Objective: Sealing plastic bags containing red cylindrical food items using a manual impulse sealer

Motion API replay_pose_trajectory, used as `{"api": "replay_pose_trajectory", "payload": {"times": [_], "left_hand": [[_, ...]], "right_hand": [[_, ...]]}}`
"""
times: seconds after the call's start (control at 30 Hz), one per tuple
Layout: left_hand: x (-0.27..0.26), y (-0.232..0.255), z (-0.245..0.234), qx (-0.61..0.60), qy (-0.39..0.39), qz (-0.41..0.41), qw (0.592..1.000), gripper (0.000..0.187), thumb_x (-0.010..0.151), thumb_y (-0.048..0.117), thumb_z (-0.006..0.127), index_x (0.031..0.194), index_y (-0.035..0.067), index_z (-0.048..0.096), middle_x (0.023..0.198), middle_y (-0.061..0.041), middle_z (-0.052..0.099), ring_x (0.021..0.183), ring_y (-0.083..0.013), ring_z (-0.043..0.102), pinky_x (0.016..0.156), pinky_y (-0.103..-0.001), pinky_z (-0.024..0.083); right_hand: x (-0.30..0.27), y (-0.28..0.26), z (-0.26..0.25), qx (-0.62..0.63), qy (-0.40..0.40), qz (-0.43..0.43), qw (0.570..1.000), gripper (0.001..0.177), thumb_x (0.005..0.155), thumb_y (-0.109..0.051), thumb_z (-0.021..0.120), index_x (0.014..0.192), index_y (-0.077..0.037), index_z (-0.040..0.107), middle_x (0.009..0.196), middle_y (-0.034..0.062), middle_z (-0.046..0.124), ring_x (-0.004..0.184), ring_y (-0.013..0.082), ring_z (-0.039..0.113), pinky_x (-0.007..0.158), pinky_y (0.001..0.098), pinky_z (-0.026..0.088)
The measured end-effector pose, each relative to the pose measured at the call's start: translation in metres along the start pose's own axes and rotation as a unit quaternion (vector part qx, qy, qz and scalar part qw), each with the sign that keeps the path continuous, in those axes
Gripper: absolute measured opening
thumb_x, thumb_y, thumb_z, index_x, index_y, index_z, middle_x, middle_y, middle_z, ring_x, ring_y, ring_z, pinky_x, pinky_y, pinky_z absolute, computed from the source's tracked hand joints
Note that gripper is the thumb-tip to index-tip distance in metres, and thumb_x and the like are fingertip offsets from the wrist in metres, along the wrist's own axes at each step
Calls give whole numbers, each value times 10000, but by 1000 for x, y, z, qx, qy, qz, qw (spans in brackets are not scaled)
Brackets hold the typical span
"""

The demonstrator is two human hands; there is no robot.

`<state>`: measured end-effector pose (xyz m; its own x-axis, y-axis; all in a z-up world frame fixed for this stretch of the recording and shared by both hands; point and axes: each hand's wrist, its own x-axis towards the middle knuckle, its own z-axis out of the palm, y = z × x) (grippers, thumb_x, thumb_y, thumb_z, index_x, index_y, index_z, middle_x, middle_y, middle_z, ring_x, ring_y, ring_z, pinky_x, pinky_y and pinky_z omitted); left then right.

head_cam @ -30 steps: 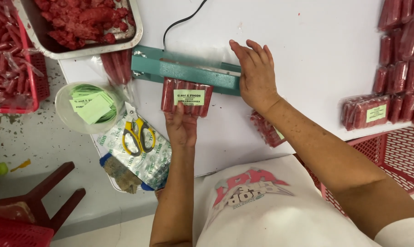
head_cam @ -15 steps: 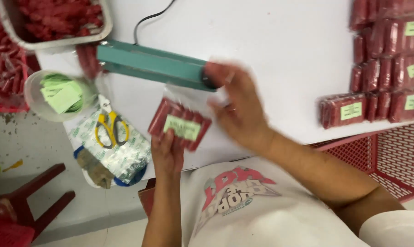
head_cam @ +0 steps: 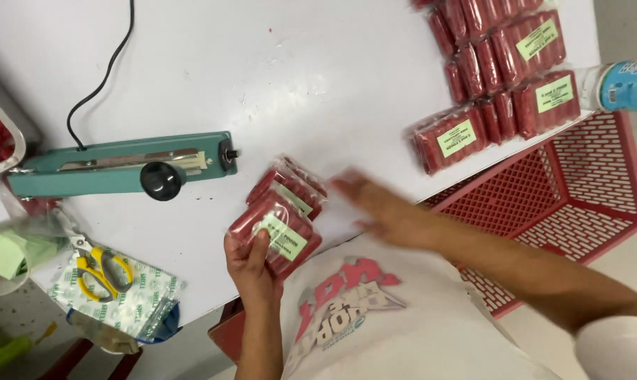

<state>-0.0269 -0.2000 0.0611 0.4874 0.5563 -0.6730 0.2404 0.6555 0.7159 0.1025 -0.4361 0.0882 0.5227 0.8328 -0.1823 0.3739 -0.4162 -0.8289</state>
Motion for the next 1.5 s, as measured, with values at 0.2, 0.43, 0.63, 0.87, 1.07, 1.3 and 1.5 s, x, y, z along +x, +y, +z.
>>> {"api": "replay_pose_trajectory", "payload": {"times": [0.2,0.43,0.63,0.87,1.07,1.3,1.5], "left_hand": [[18,-29,20,125,26,141,982,488,884,87,784,1312,145,558,1023,-41,684,903,-101,603,848,-314,553],[21,-18,20,379,81,169,906,770,849,166,850,1463,103,390,710,4,524,659,-122,517,667,-269,463],[-23,12,39,385,-18,313,868,706,964,336,638,1503,-7,337,1121,-104,602,958,-197,586,844,-326,517],[-14,10,54,-122,-367,20,922,451,906,361,755,1231,117,557,1136,-113,682,1025,-236,675,947,-384,521],[23,9,-36,-217,-356,-122,901,844,767,310,811,1498,99,444,1391,-199,581,1137,-296,632,981,-465,517],[62,125,-88,47,-268,-185,944,481,700,317,827,1101,75,714,941,-59,737,824,-163,720,756,-317,607],[141,115,-84,-133,-164,-131,969,355,891,130,691,1245,107,698,1039,-106,733,906,-241,749,785,-403,650]], "right_hand": [[-77,123,-81,-549,-207,197,785,1320,514,-539,910,1604,-370,185,1726,87,127,1585,353,114,1207,638,164],[-92,176,-82,-462,-141,149,863,1102,667,-361,808,1614,-388,247,1534,-7,422,1446,269,399,1236,544,258],[-41,35,-88,-270,119,144,944,1436,648,-353,914,1642,-370,-123,1365,312,451,1109,374,445,921,473,448],[53,-85,-42,122,39,58,990,558,1001,-383,399,1490,-119,445,1145,120,599,997,247,649,852,369,547],[127,-112,1,234,40,-51,970,226,853,-180,766,1042,-64,723,1251,162,568,1095,286,645,950,398,524],[176,-108,6,113,-69,251,959,481,794,-191,797,1252,-159,652,872,142,806,820,327,772,842,466,570],[244,-112,17,117,200,137,963,458,1012,-22,602,1447,-139,520,1023,98,703,1000,230,669,1015,419,484]]}}
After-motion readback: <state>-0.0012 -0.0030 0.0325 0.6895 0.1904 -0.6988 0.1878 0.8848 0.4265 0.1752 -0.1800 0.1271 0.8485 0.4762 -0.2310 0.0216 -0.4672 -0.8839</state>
